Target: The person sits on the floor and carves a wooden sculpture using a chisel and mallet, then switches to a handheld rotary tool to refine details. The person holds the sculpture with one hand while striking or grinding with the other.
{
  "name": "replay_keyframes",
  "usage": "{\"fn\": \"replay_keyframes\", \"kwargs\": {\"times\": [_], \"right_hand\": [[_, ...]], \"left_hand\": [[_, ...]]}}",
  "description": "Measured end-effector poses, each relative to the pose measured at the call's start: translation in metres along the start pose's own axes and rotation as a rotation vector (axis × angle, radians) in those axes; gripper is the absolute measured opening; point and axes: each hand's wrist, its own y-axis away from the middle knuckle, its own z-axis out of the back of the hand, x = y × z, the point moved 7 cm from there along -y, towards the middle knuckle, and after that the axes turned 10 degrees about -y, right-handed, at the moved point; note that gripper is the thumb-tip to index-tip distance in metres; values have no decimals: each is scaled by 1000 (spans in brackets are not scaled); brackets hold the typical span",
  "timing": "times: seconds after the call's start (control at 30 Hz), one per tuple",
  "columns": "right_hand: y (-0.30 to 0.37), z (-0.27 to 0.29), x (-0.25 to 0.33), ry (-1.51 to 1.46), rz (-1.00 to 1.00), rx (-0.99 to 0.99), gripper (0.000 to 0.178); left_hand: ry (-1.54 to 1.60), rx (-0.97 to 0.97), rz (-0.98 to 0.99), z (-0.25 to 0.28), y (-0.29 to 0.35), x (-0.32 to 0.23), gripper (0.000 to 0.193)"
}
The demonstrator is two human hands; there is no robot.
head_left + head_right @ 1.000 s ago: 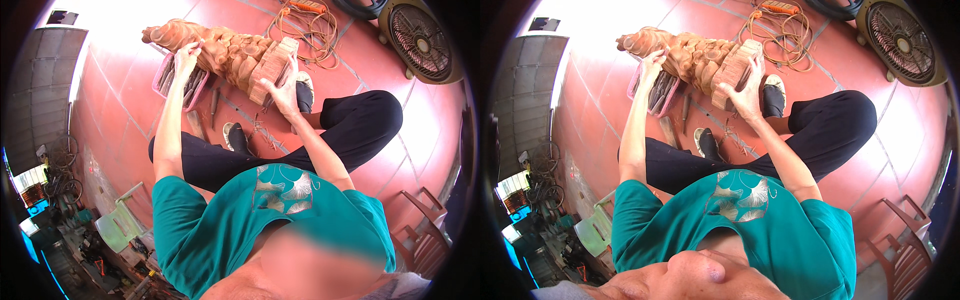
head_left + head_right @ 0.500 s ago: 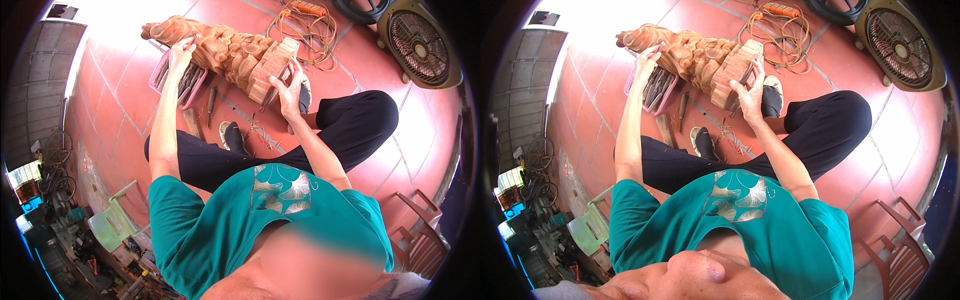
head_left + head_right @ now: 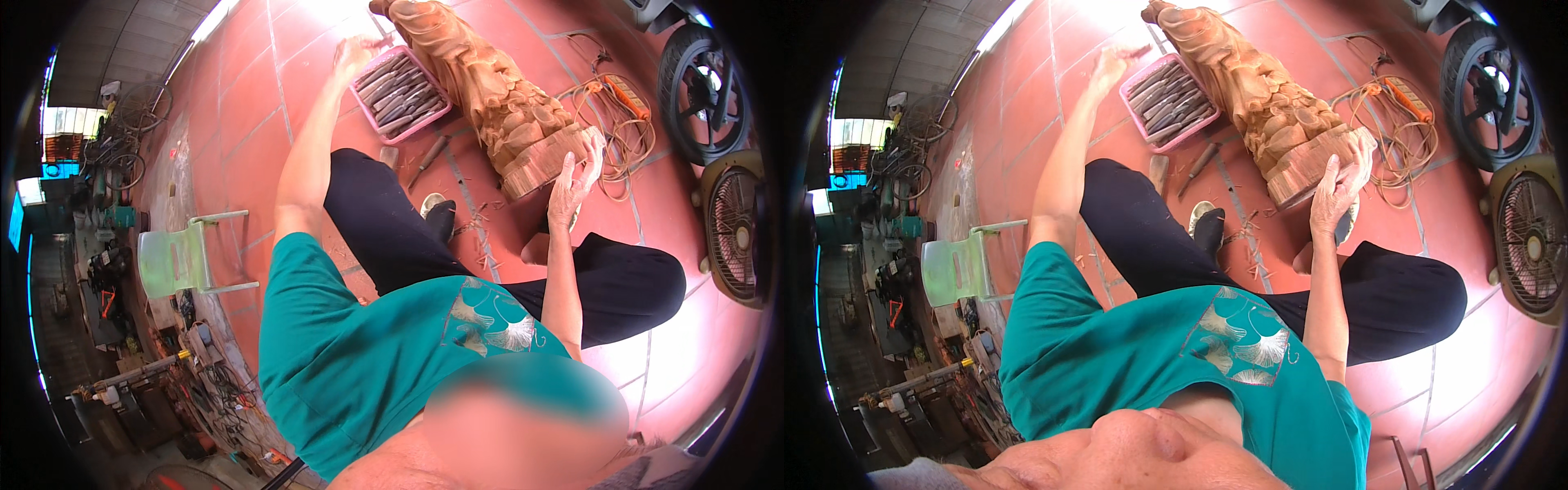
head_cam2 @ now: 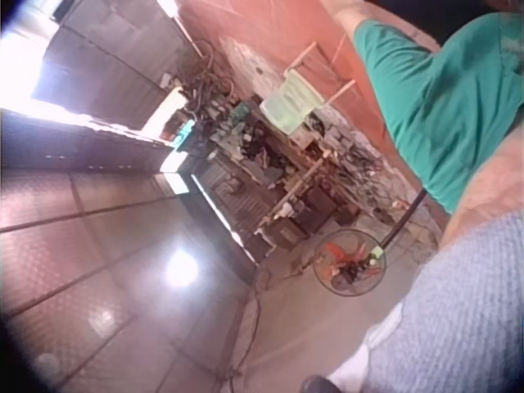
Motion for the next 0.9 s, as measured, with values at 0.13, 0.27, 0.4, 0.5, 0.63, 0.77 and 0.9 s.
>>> {"fn": "replay_keyframes", "kwargs": {"times": [0.13, 0.27, 0.4, 0.5, 0.63, 0.77, 0.9], "right_hand": [[5, -6, -12, 204, 49, 43, 31], [4, -3, -16, 237, 58, 45, 31], [3, -4, -21, 255, 87, 44, 31], [2, -8, -21, 240, 115, 94, 30], [-2, -4, -25, -147, -13, 86, 33], [-9, 9, -29, -381, -196, -19, 32], [-23, 20, -41, -304, -124, -7, 31]], "left_hand": [[-56, 135, -36, -42, 13, 61, 45], [-511, -111, -269, -38, 16, 36, 58], [-290, -169, -85, -6, 17, 57, 60], [206, -379, 37, 17, 35, 121, 52], [624, -542, 142, -5, 155, 190, 41], [641, -516, 651, -47, 325, 252, 39], [623, -644, 1016, -76, 511, 344, 39]]}}
